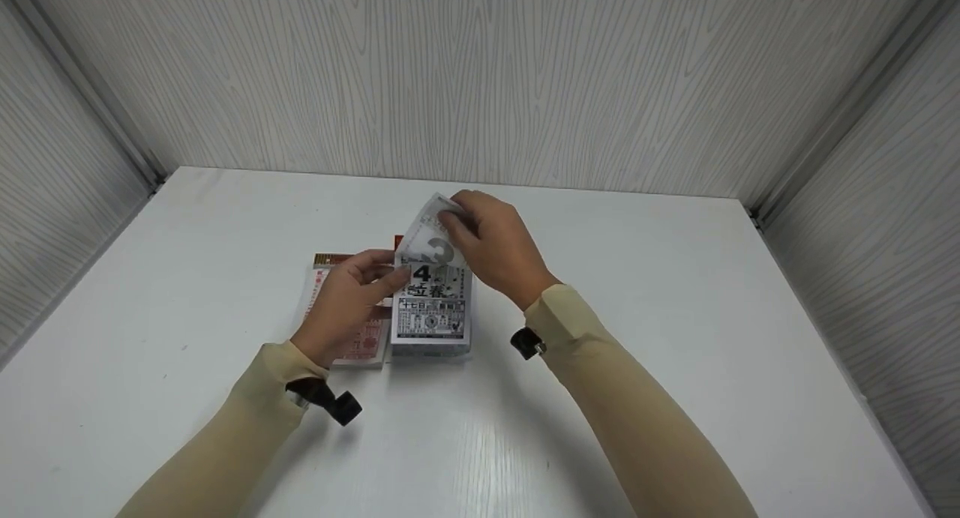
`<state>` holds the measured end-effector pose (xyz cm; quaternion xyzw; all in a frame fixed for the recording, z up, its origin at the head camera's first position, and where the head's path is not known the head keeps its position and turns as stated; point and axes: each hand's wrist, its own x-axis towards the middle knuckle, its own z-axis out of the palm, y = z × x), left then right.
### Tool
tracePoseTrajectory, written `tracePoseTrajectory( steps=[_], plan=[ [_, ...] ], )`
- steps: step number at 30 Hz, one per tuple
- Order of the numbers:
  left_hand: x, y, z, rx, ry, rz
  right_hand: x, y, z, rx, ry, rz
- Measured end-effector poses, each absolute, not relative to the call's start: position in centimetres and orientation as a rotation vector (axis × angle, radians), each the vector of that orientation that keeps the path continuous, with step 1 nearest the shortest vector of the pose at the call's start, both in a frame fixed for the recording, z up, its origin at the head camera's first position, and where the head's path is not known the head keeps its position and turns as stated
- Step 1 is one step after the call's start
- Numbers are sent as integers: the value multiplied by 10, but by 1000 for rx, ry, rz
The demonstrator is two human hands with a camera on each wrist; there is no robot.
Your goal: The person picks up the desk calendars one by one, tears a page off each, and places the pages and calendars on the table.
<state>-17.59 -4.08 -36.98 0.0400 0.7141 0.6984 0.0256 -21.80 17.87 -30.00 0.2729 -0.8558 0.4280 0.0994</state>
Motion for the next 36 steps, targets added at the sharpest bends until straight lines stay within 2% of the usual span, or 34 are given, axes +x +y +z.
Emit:
tracePoseTrajectory(
  steps=[12,22,36],
  plan=[
    [-175,-40,-371,124,2162,2177,-221,178,-295,737,-2531,1350],
    [-176,-37,-373,122,2210,2143,-222,181,-286,782,-2539,1085],
    [-177,-36,-374,137,2268,2105,-226,178,-290,766,-2450,1222]
  ],
)
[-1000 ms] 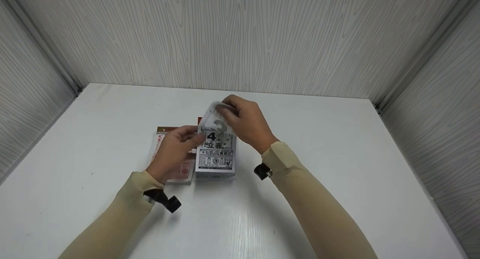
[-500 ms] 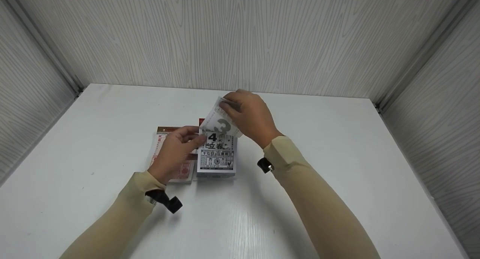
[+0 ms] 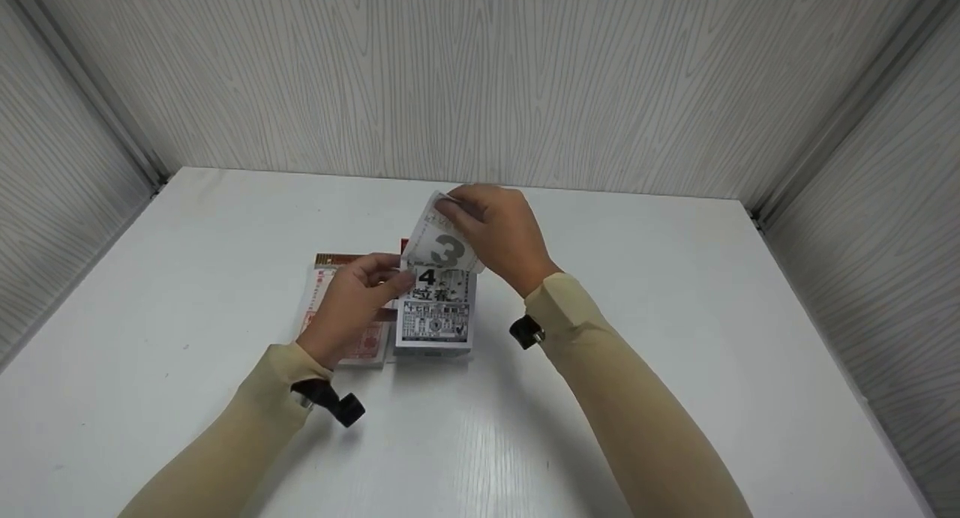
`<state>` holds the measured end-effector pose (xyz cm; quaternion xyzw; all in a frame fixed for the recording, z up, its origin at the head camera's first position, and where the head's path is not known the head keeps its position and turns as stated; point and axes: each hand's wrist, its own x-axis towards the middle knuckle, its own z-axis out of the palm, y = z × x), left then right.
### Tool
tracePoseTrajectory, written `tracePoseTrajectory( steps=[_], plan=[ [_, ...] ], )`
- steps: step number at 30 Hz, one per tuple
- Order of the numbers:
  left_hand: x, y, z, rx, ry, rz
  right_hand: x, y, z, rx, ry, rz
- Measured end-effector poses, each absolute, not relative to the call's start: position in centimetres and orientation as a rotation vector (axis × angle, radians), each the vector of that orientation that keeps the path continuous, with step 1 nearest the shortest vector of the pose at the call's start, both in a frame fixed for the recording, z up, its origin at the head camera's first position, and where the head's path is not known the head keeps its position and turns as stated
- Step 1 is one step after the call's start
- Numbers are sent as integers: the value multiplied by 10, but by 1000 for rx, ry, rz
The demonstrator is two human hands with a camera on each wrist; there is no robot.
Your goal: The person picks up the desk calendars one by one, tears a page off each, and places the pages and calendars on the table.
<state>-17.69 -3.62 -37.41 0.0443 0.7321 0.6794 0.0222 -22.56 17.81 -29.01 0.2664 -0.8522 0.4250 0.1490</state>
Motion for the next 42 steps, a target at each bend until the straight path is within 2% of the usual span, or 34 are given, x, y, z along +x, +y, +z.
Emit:
tracePoseTrajectory(
  steps=[42],
  plan=[
    [-177,-29,-375,200,2212,2147,-240,182,-312,570,-2330,1368]
  ],
)
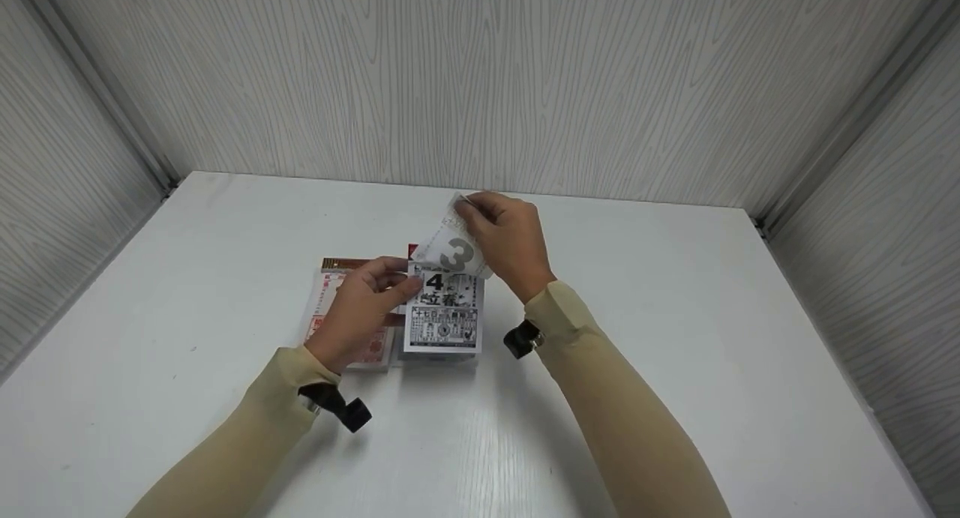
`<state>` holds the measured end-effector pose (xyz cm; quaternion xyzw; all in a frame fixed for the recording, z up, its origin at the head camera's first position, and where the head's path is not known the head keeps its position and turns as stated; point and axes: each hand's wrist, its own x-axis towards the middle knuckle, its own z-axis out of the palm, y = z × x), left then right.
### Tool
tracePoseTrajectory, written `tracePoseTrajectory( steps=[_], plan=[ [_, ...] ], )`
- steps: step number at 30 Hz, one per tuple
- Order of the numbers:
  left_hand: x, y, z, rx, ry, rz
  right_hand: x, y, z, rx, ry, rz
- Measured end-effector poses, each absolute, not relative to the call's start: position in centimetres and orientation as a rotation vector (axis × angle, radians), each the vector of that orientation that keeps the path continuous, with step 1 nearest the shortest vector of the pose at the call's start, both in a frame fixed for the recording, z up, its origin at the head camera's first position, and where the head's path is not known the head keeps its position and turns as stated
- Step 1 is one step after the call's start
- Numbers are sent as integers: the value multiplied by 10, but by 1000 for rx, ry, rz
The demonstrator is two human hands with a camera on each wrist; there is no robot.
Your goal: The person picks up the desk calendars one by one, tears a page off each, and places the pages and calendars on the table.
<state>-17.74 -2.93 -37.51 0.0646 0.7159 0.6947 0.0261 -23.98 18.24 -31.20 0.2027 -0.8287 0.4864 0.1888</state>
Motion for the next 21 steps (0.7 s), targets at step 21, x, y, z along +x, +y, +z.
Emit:
tracePoseTrajectory(
  steps=[21],
  plan=[
    [-177,-28,-377,182,2209,2175,-252,194,-324,360,-2182,1416]
  ],
)
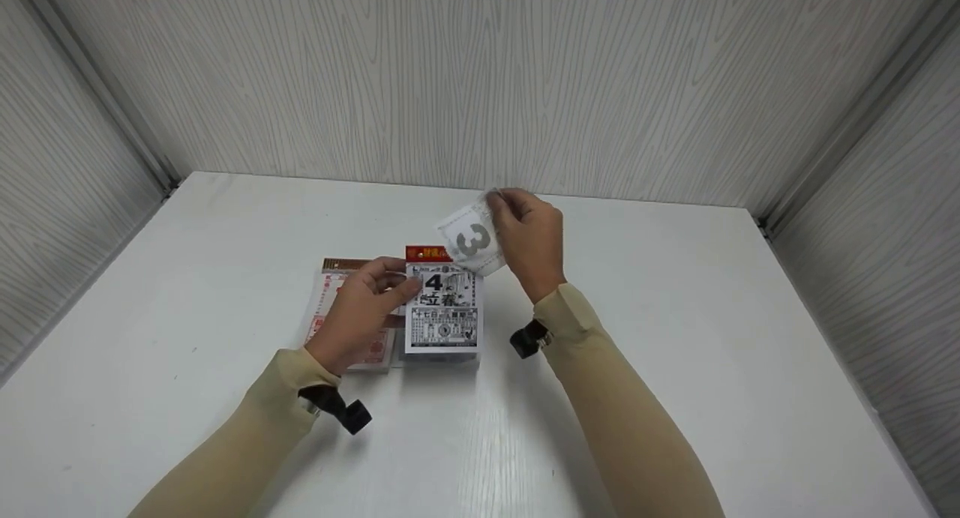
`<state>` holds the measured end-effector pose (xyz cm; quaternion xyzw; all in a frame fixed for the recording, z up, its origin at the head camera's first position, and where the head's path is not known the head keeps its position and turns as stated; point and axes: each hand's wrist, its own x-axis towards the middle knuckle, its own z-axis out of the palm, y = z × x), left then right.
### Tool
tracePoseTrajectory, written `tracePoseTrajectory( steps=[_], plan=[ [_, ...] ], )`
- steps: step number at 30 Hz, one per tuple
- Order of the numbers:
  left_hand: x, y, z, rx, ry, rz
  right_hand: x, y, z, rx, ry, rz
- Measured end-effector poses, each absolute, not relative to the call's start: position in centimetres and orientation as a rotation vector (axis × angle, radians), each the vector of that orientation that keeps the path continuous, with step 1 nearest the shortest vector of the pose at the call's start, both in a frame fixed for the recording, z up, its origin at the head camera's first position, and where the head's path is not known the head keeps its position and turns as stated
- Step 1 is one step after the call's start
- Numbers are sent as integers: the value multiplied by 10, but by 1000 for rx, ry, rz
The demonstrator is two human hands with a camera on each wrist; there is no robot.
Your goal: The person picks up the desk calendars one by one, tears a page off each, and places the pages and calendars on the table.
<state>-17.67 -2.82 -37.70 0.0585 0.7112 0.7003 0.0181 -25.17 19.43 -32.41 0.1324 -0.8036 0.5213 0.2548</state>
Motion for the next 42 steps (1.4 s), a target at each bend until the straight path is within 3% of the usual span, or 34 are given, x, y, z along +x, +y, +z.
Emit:
tracePoseTrajectory(
  steps=[12,20,30,36,42],
  plan=[
    [-176,-37,-374,141,2143,2187,-268,254,-338,6,-2099,1490],
    [-175,-46,-370,96,2115,2245,-269,301,-341,-87,-1897,1641],
    [-174,-55,-363,122,2191,2240,-255,318,-344,-96,-1747,1708],
    [-175,-55,-364,129,2182,2243,-251,332,-364,4,-1734,1436],
    [-174,-55,-364,134,2181,2252,-243,335,-380,196,-2167,1154]
  ],
)
